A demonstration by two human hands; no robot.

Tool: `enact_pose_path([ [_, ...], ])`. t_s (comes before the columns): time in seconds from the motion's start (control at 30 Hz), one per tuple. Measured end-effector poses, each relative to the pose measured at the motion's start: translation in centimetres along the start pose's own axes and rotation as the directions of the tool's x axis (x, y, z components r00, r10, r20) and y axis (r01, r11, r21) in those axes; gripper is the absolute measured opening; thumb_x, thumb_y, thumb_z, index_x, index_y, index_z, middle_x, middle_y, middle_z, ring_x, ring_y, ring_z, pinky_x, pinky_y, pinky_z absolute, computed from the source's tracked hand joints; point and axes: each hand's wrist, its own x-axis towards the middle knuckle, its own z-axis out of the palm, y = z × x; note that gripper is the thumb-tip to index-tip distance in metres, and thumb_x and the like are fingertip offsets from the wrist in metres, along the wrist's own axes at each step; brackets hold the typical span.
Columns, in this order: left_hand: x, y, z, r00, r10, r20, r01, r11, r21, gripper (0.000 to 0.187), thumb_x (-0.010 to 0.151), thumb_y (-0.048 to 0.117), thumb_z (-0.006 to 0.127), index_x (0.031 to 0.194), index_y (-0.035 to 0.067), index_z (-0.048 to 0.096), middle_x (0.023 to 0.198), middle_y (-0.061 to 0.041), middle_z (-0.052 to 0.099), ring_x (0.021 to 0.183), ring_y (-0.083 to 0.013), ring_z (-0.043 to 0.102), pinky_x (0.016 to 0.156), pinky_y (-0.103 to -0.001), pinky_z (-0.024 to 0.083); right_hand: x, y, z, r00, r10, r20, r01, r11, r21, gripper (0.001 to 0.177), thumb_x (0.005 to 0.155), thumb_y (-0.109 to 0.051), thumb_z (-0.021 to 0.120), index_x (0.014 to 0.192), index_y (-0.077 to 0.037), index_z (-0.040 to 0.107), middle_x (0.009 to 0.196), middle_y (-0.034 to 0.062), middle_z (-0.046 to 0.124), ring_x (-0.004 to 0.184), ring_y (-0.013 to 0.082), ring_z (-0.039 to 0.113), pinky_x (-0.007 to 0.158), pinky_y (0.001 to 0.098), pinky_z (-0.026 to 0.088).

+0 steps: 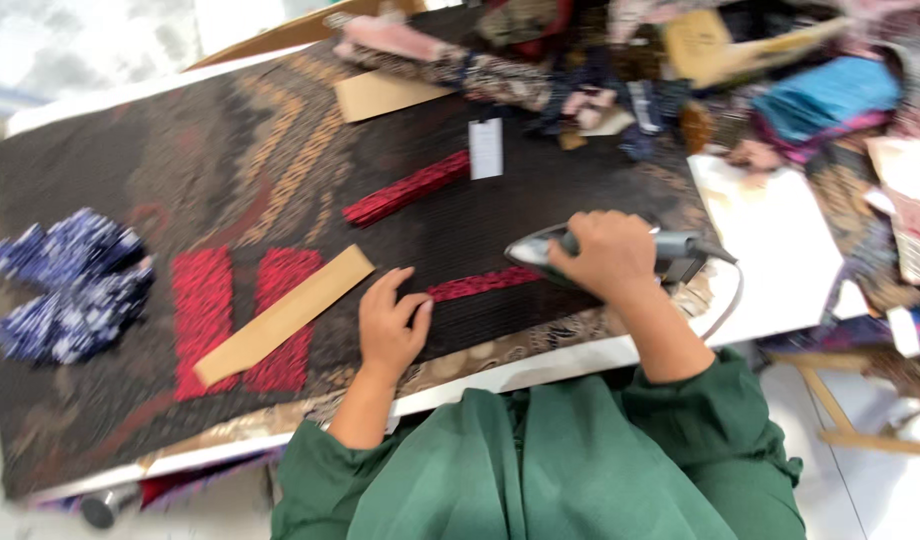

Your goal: The person irons several small rectangular pieces of patterned fabric on a work table. They place a cardboard template over each piece, press with an iron, then remove the template and fold the fabric. The process repeats for multiple pieces.

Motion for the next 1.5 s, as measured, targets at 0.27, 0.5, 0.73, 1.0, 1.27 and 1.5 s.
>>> enact_pose_path([
  [0.27,-0.2,0.3,0.5,1.0,-0.023,0.003,0.022,0.999,0.028,0.008,0.085,0.017,0.077,0.089,0.011,0.074,0.127,-0.011,0.068,0.124,-0.0347,0.061,0.104,-0.047,0.046,-5.9,22.4,0.0,0.621,0.574,-0.534,-0.26,0.793,0.551,0.035,0.104,-0.034,0.08,0.094,-0.001,0.074,0.082,0.0073,0.069,0.07,0.0173,0.061,0.067,0.0336,0.049],
  [0.5,-0.3,0.4,0.6,0.999,0.015,-0.032,-0.014,0.999,0.041,0.006,0.087,0.014,0.075,0.089,0.01,0.073,0.121,-0.008,0.07,0.12,-0.0322,0.064,0.102,-0.046,0.048,-11.2,30.1,4.8,0.323,0.877,-0.355,0.309,0.257,0.916,0.033,0.107,-0.03,0.059,0.103,0.002,0.063,0.079,0.0084,0.065,0.062,0.0154,0.056,0.057,0.0303,0.044],
  [0.73,0.8,1.0,1.3,0.996,-0.008,0.088,0.009,1.0,-0.01,0.011,0.089,0.013,0.075,0.099,0.009,0.077,0.114,-0.007,0.072,0.107,-0.0292,0.066,0.09,-0.042,0.053,-10.4,20.3,0.5,0.412,0.458,-0.788,-0.298,0.885,0.359,0.05,0.115,-0.033,0.056,0.147,0.004,0.05,0.153,0.0189,0.044,0.148,0.0366,0.043,0.128,0.0495,0.03],
  [1.0,4.7,0.4,2.3,0.9,-0.085,0.427,0.098,0.995,-0.008,0.018,0.072,0.021,0.082,0.084,0.011,0.072,0.088,-0.008,0.065,0.094,-0.0321,0.064,0.078,-0.046,0.052,-2.9,-2.2,2.1,0.984,-0.156,-0.08,0.171,0.954,0.247,0.047,0.076,-0.032,0.082,0.119,-0.013,0.074,0.132,0.0062,0.065,0.129,0.0294,0.054,0.108,0.0556,0.027],
  [1.27,7.2,-4.9,-0.3,0.943,-0.14,0.303,0.226,0.936,-0.269,0.013,0.084,0.017,0.076,0.093,0.009,0.073,0.089,-0.009,0.072,0.086,-0.0299,0.071,0.075,-0.041,0.056,1.9,-2.5,6.6,0.969,-0.094,0.229,-0.057,0.814,0.578,0.013,0.082,-0.02,0.079,0.093,-0.013,0.075,0.105,0.0023,0.074,0.102,0.0212,0.068,0.093,0.0407,0.045],
  [1.5,10.9,-10.2,0.4,0.842,-0.538,0.028,0.524,0.806,-0.275,0.025,0.089,0.023,0.073,0.111,0.012,0.069,0.078,-0.006,0.073,0.073,-0.0273,0.073,0.068,-0.041,0.055,12.5,-4.6,12.2,0.954,0.107,0.279,-0.298,0.404,0.865,0.016,0.094,-0.01,0.072,0.11,-0.007,0.075,0.088,0.002,0.072,0.081,0.009,0.064,0.073,0.0271,0.05],
])
